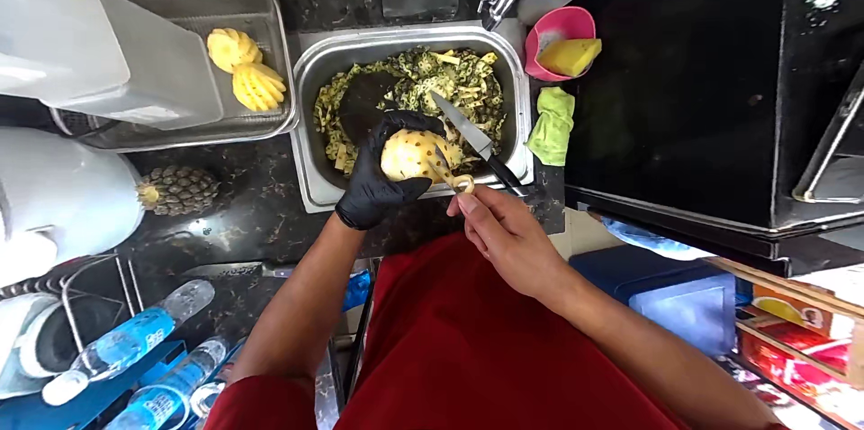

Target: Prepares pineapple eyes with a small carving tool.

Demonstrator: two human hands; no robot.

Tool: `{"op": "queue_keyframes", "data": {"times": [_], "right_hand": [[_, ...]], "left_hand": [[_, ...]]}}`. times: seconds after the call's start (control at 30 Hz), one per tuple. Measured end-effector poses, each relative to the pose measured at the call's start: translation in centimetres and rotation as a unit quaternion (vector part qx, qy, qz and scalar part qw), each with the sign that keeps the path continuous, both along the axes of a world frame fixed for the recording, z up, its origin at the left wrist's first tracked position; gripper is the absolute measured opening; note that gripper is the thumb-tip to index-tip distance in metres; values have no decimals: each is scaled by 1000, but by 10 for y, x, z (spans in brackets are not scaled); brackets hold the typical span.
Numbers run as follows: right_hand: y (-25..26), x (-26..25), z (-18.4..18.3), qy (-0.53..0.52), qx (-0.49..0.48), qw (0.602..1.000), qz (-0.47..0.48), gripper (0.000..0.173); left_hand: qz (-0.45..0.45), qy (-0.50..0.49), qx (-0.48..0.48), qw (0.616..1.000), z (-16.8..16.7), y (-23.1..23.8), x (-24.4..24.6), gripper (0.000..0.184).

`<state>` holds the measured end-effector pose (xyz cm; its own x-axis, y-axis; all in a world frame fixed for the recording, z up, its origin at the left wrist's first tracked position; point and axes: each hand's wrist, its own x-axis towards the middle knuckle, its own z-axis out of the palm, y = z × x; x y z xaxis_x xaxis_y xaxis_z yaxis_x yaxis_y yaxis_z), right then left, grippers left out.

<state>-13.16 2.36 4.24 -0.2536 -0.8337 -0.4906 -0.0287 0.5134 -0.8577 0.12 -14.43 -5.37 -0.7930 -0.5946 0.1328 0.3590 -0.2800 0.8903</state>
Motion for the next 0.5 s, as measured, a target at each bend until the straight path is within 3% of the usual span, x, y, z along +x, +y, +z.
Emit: {"op": "queue_keyframes", "data": {"times": [0.27,0.5], "right_hand": [[-2,-8,5,31,26,998,39,37],[-5,-15,6,40,54,995,75,37]], "left_hand": [[-103,-30,-74,992,8,-21,4,73],[-155,-52,-62,985,11,-30,10,97]]}}
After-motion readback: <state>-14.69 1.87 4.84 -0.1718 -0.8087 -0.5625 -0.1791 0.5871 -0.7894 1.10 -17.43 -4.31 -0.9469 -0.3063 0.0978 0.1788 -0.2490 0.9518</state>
